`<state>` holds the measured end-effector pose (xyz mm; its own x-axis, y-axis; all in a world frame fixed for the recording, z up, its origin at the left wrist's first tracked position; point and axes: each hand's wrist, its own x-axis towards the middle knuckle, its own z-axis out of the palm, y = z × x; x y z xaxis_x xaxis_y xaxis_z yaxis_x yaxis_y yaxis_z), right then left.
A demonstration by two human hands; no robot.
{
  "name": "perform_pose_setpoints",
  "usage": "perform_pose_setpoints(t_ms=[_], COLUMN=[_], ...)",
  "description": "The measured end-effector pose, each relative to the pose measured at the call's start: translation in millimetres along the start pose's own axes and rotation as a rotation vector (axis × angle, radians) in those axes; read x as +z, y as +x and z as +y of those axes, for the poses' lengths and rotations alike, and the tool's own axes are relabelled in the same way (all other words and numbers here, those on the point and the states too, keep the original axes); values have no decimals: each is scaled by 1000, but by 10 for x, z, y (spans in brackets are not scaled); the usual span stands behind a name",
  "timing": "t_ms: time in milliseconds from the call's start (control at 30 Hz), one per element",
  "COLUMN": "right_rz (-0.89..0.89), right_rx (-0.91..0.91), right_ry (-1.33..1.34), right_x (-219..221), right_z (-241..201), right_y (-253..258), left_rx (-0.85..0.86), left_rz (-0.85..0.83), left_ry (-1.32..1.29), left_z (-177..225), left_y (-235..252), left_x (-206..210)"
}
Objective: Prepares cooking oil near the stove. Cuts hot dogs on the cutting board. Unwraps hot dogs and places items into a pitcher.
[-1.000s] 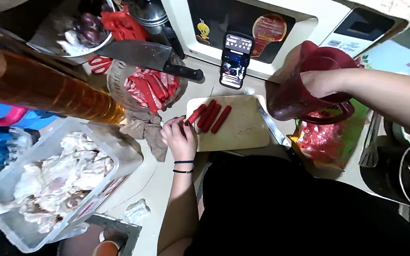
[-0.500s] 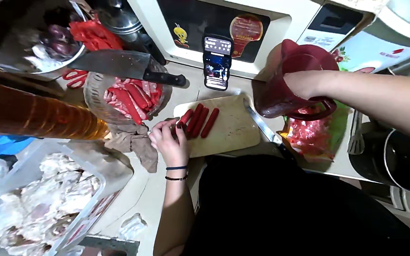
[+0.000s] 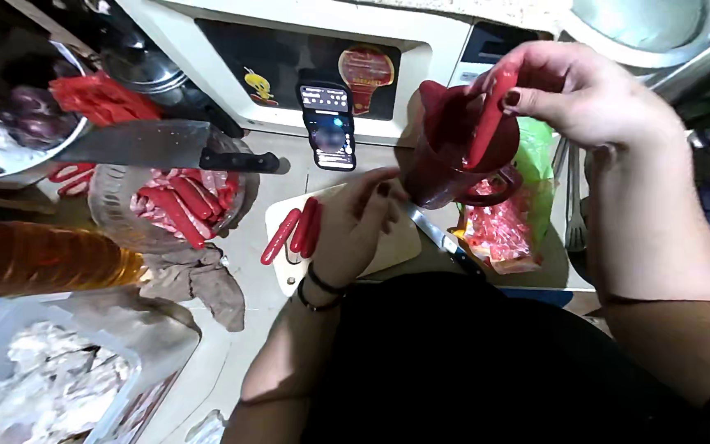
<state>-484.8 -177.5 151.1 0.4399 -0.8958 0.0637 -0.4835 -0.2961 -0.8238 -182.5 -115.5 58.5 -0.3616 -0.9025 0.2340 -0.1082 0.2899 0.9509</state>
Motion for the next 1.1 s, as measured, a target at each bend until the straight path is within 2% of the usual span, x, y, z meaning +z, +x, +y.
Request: perform_pose_setpoints(t_ms=[100,167,200,300,367,433,500,600,667,767,867,1000,1100], right_rz=[74,74,57,-59,-59,107,279,397,438,502,525,391,345], right_rx=[-164,-325,-392,-442,-428,-387,-245,-52,-27,-40,-35,-136,-245], right_ry=[39,-76,-169,-408,-363,-166,91,618,764,788,836,842,768], right_x=[217,326,369,460,465,493,571,794,886,909,880,801,750], right_z=[-18,-62,-82,-160,-164,-72,7,-46,-80,-85,-98,-72,-28], right_y=[-25,-36,-55,-162,-225,-242,-248,-230,-212,-194,-200,-214,-232], left_rx=[-235,-358,-388,-427,-454,-390,-282,-178,-147,-129,-209,-304,-269], left_rz=[-362,-526,-552,-470,-342,-276,-265,-242,-190,-144,-111,-224,-277], left_ry=[-531,-690,-739,-786,-777,-756,-702,-598,-549,-535,-545,-744,-831], left_z=[264,352,378,407,427,415,363,324,301,270,301,299,242], left_y=[359,550,613,660,611,576,553,555,561,577,589,579,558], left_x=[173,241,275,385,451,485,515,632,705,741,730,647,628])
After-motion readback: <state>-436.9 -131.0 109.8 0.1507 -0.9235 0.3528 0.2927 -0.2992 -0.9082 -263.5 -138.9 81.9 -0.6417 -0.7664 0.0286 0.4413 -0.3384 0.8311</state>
